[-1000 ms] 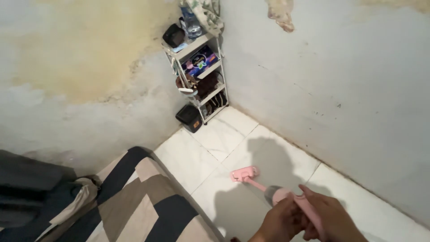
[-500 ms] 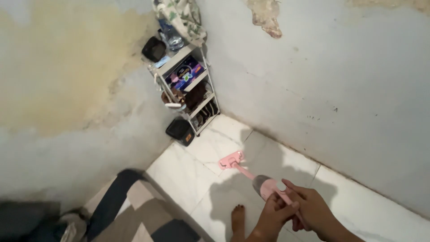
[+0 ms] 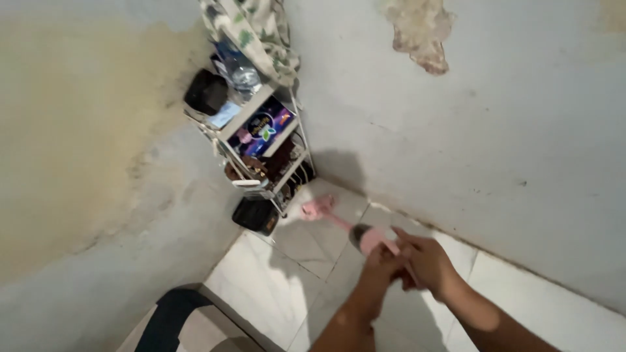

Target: The person vacuums the tiled floor around the room using a handheld vacuum cleaner.

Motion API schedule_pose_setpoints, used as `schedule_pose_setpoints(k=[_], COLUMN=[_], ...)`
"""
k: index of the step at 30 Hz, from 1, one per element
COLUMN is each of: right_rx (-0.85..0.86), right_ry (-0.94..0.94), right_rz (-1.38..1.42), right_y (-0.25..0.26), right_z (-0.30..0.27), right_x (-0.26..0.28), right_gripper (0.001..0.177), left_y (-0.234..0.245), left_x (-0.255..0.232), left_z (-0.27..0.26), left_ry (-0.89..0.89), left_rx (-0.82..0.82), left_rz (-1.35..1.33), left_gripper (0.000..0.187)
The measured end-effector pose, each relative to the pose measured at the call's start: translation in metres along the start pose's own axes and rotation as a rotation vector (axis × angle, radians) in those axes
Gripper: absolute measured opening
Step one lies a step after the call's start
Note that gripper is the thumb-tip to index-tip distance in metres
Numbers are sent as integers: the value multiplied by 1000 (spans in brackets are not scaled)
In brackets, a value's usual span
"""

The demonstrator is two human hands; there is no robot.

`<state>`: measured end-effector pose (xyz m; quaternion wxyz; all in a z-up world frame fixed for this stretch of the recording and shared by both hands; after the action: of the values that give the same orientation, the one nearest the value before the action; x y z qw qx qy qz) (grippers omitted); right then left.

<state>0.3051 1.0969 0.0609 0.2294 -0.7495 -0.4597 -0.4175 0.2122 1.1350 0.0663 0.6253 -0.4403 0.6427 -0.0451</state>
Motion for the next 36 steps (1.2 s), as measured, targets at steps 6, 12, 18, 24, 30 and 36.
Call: schedule_pose_setpoints(k=[6,12,18,24,30,36], right_rx=[-29,-26,-36,-75,-163,-180], right_ry=[51,111,63,-5,-103,-197], right_rz=[-149,-188,-99,-113,-128,-27], right_y=[-19,-7,39,99,179,206], right_z=[25,14,-27,-122,-234,-341], right_x=[37,19,-34,-69,-118,-144], right_gripper=[48,48,49,48,47,51], left_y=[28,23,-26,-114,-205,-259], left_x=[-20,5,52,105,181,238], left_z=[35,30,1,-54,-106,-154], left_ry=[-2,44,56,51,128,218], left_rx=[-32,-87,5,87,139,209], left_rz=[65,48,63,61,101,158], left_gripper=[33,29,30,32,32,40])
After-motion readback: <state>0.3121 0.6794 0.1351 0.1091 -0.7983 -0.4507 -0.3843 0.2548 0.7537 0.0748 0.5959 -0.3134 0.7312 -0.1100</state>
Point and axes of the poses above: each hand's wrist, its own z-axis towards the middle knuckle, its own y-axis out of the back of the hand, x = y × z, the point moved 9 cm from there along z, towards the middle knuckle
